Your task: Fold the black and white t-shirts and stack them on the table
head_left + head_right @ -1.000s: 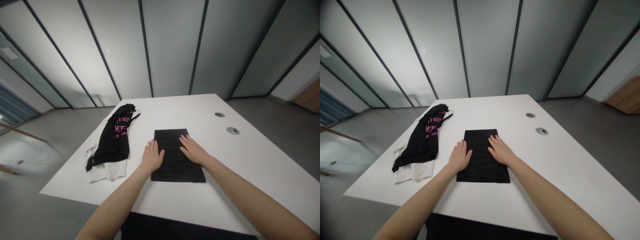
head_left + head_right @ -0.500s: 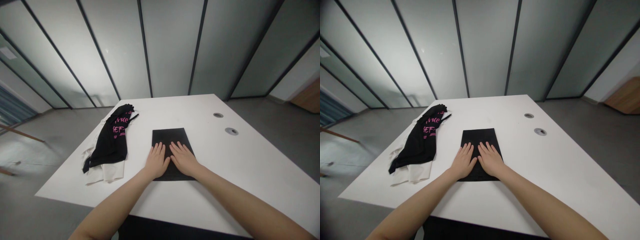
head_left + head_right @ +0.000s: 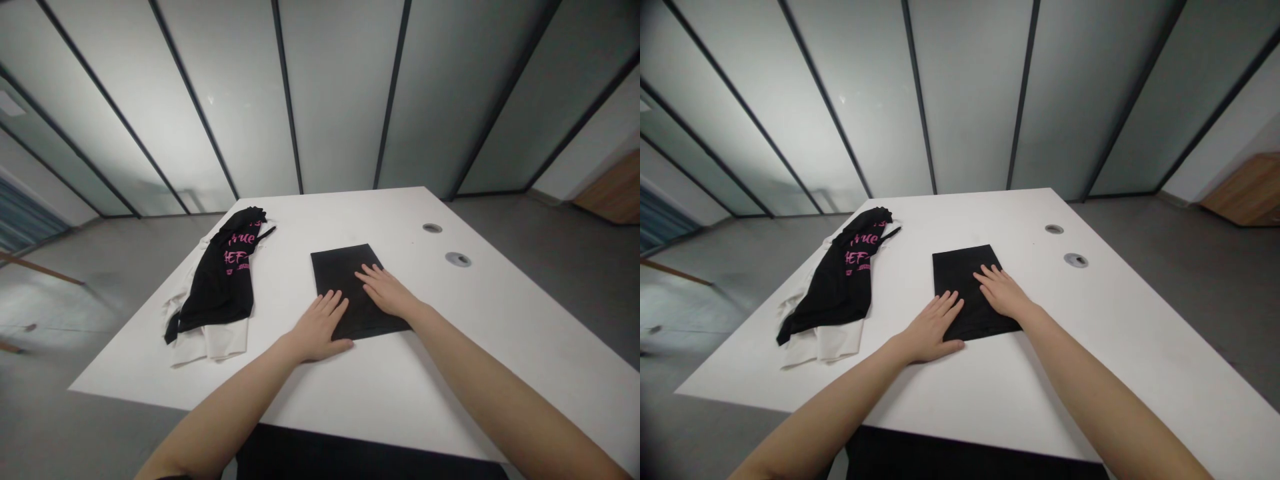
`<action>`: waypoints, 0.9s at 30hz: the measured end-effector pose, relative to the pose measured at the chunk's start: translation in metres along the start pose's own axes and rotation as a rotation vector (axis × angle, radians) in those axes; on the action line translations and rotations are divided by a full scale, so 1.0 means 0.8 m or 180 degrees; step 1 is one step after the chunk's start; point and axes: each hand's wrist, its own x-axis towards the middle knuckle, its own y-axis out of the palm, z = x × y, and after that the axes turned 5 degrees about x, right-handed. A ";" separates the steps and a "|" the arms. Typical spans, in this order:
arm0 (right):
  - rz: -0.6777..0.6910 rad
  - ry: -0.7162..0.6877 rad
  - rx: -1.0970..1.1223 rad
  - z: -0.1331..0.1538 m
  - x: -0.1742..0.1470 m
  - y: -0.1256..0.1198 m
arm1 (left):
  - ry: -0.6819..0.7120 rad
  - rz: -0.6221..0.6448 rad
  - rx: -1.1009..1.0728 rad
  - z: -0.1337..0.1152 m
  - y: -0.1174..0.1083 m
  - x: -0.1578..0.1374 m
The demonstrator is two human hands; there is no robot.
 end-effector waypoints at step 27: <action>0.0175 -0.0753 0.0326 0.091 -0.031 -0.032 | 0.0162 -0.0557 -0.1110 0.049 -0.036 -0.007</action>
